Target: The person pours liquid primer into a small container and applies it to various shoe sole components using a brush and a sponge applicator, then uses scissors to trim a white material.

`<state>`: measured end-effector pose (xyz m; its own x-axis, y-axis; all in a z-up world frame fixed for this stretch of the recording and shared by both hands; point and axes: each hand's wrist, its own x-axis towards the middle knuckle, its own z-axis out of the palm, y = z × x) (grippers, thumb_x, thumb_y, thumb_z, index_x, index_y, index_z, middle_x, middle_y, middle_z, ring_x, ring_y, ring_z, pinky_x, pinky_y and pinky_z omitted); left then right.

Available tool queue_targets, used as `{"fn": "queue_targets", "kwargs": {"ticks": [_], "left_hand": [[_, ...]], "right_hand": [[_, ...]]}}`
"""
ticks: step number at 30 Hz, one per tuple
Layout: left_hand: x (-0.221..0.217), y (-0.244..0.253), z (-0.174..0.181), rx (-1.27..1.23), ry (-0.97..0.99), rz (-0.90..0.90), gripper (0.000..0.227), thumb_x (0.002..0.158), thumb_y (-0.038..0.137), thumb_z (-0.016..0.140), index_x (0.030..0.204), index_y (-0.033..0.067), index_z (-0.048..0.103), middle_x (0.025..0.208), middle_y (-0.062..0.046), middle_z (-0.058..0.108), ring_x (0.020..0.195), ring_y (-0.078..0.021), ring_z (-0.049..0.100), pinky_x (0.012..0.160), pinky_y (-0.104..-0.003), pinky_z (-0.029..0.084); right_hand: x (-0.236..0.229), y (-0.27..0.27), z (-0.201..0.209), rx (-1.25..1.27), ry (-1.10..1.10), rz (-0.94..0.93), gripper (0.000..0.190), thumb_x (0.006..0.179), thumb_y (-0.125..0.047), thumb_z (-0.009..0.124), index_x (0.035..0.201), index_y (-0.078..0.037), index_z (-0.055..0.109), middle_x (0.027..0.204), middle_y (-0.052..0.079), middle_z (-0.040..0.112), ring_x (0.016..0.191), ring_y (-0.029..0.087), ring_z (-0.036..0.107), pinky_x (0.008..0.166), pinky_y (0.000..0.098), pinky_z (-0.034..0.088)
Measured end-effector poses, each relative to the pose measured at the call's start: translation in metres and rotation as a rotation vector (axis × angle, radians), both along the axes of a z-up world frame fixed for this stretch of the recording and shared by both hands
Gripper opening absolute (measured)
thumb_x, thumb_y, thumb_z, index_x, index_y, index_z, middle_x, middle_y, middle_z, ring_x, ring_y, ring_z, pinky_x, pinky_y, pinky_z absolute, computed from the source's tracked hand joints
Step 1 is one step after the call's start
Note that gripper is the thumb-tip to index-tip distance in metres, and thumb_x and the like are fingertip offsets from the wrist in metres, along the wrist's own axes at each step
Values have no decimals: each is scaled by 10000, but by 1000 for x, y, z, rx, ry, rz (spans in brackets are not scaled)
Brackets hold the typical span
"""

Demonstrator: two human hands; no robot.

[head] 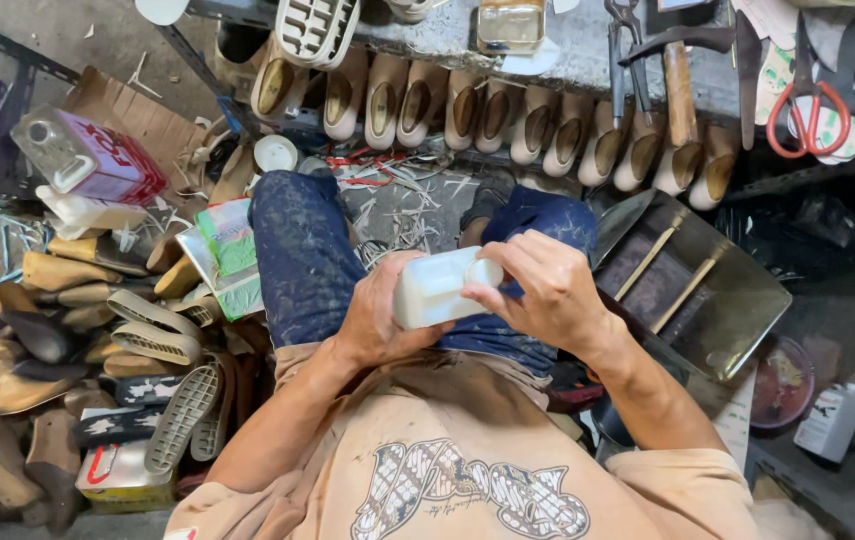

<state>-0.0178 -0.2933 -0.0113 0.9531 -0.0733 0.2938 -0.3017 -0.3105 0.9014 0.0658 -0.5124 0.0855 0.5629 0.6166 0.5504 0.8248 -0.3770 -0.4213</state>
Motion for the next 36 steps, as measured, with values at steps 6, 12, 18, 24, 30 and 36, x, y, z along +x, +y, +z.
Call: {"fn": "queue_targets", "kwargs": {"ticks": [6,12,18,24,30,36], "left_hand": [[14,21,33,-285,176,-311,766,727,473,890,1269,13,603,1027,-167,735,975,-277,735,841,-436,577],[23,28,29,-235,244,-306,788,704,429,917,1272,-26,614,993,-231,729,920,-351,749,796,-459,594],[38,16,32,94,50,-111,764,687,444,933,1290,92,622,1148,-111,722,1037,-335,731,897,-450,577],[49,36,14,54,74,-48,814,689,491,924,1289,57,589,1123,-129,709,1031,-329,726,910,-442,572],[55,40,17,179,184,-32,858,712,496,853,1351,53,490,1258,-77,663,1054,-257,696,906,-390,547],[56,47,5,102,224,52,855,676,431,895,1321,10,523,1244,-121,661,1095,-265,671,943,-377,526]], "right_hand": [[-4,2,13,140,158,204,341,997,-380,620,971,-50,705,662,47,495,550,251,537,559,326,513],[15,-11,11,-73,141,288,308,1051,-267,540,1165,-25,691,860,118,581,710,329,578,635,387,489],[21,-13,-1,-132,278,17,272,951,-295,721,1106,-73,695,874,64,617,644,213,637,587,346,528],[77,-17,-9,3,358,122,571,914,-371,767,1356,-37,632,1126,163,679,1073,396,637,936,495,530],[246,-23,-74,-444,368,-259,1003,890,-370,867,1606,-37,248,1623,287,244,1469,490,241,1179,615,255],[290,-13,-103,-367,407,-184,876,877,-311,860,1544,7,390,1434,283,521,1286,457,508,1016,590,420]]}}
